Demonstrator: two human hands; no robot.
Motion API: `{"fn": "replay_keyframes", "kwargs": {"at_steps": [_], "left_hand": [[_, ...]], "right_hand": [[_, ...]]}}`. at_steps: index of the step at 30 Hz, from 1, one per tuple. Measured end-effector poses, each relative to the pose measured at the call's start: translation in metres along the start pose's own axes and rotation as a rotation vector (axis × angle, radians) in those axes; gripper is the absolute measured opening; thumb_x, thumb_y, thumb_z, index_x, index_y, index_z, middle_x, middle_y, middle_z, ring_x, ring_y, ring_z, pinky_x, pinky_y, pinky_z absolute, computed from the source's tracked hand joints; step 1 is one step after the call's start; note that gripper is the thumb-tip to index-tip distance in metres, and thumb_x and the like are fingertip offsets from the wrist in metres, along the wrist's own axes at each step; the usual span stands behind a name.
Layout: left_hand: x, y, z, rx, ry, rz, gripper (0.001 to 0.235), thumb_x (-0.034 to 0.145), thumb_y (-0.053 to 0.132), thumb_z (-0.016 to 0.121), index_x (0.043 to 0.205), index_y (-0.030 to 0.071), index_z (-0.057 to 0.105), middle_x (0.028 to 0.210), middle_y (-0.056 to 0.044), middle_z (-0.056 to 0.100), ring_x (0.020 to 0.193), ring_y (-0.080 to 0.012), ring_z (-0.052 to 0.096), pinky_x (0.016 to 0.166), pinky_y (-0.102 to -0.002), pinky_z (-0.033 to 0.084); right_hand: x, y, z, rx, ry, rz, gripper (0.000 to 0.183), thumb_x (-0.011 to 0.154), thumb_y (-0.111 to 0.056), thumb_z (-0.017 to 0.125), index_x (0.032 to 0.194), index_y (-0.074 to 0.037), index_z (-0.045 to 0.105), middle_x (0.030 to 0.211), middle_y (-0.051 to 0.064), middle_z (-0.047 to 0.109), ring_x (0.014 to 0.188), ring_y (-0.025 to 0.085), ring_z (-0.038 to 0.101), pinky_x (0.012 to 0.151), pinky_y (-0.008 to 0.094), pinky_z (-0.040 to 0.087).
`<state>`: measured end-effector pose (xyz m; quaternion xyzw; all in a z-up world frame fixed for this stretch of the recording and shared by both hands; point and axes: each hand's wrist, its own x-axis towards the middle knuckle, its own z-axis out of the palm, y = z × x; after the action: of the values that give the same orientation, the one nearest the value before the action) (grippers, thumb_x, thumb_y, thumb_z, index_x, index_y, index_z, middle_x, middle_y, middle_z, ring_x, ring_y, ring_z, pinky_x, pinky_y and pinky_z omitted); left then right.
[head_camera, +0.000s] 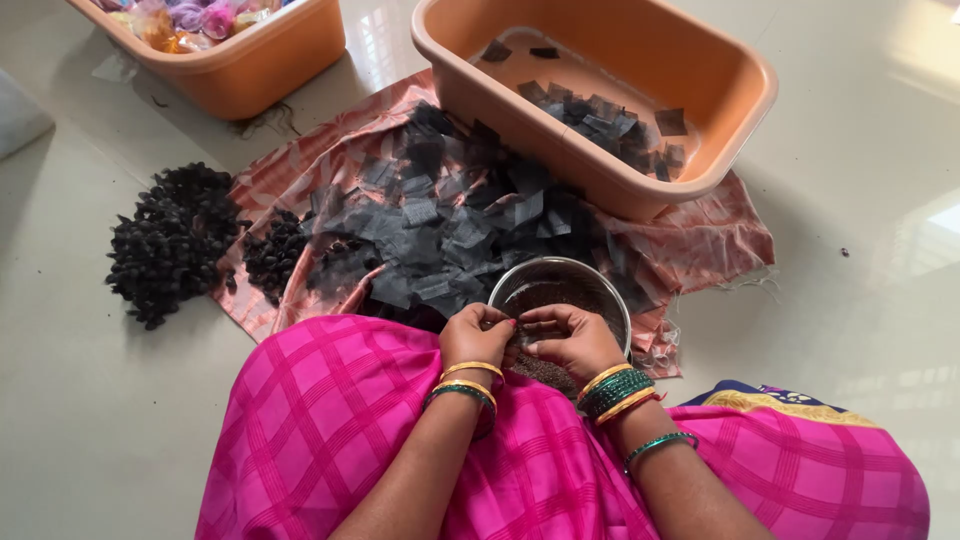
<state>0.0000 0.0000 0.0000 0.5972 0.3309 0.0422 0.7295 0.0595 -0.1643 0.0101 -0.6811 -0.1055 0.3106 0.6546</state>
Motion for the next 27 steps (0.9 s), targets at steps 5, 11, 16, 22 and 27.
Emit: {"fn": "replay_keyframes", "kwargs": {"at_steps": [5,11,16,22,27], "left_hand": [[0.011,-0.013,-0.003,-0.090,-0.041,-0.036,0.010,0.086,0.005,0.074,0.091,-0.003,0.069,0.069,-0.010,0.071,0.048,-0.0160,0.065,0.043,-0.031,0.053],[0.017,-0.014,-0.007,-0.174,-0.082,-0.127,0.010,0.088,0.005,0.072,0.093,-0.002,0.070,0.071,-0.012,0.072,0.049,-0.0167,0.066,0.045,-0.031,0.055],[0.018,-0.018,-0.005,-0.141,-0.077,-0.077,0.011,0.088,0.006,0.073,0.093,-0.004,0.070,0.072,-0.011,0.072,0.049,-0.0167,0.066,0.044,-0.031,0.055],[0.013,-0.016,-0.002,-0.063,-0.059,-0.010,0.011,0.087,0.008,0.074,0.091,-0.002,0.071,0.071,-0.009,0.072,0.050,-0.0147,0.065,0.045,-0.030,0.055],[0.004,-0.005,-0.003,-0.187,-0.235,0.000,0.022,0.097,0.018,0.068,0.102,-0.003,0.072,0.079,-0.008,0.070,0.059,-0.0108,0.063,0.052,-0.027,0.055]], "right_hand": [[-0.003,-0.004,0.004,0.110,-0.023,0.006,0.052,0.075,0.017,0.070,0.125,0.001,0.067,0.113,0.012,0.074,0.101,0.021,0.073,0.092,0.036,0.062],[-0.006,-0.012,0.008,0.127,-0.041,0.050,0.056,0.073,0.020,0.063,0.126,-0.001,0.064,0.114,0.011,0.073,0.101,0.022,0.074,0.090,0.035,0.061],[-0.004,-0.005,0.011,0.048,0.027,-0.017,0.043,0.078,0.016,0.070,0.118,0.001,0.067,0.107,0.012,0.075,0.098,0.021,0.074,0.089,0.034,0.062],[0.000,0.008,0.009,0.063,0.125,-0.033,0.018,0.089,0.009,0.064,0.104,0.005,0.072,0.094,0.011,0.075,0.081,0.019,0.075,0.078,0.033,0.064],[0.001,0.009,0.005,0.019,0.228,-0.044,0.014,0.089,0.009,0.064,0.100,0.005,0.071,0.091,0.010,0.073,0.077,0.019,0.073,0.073,0.034,0.064]]}}
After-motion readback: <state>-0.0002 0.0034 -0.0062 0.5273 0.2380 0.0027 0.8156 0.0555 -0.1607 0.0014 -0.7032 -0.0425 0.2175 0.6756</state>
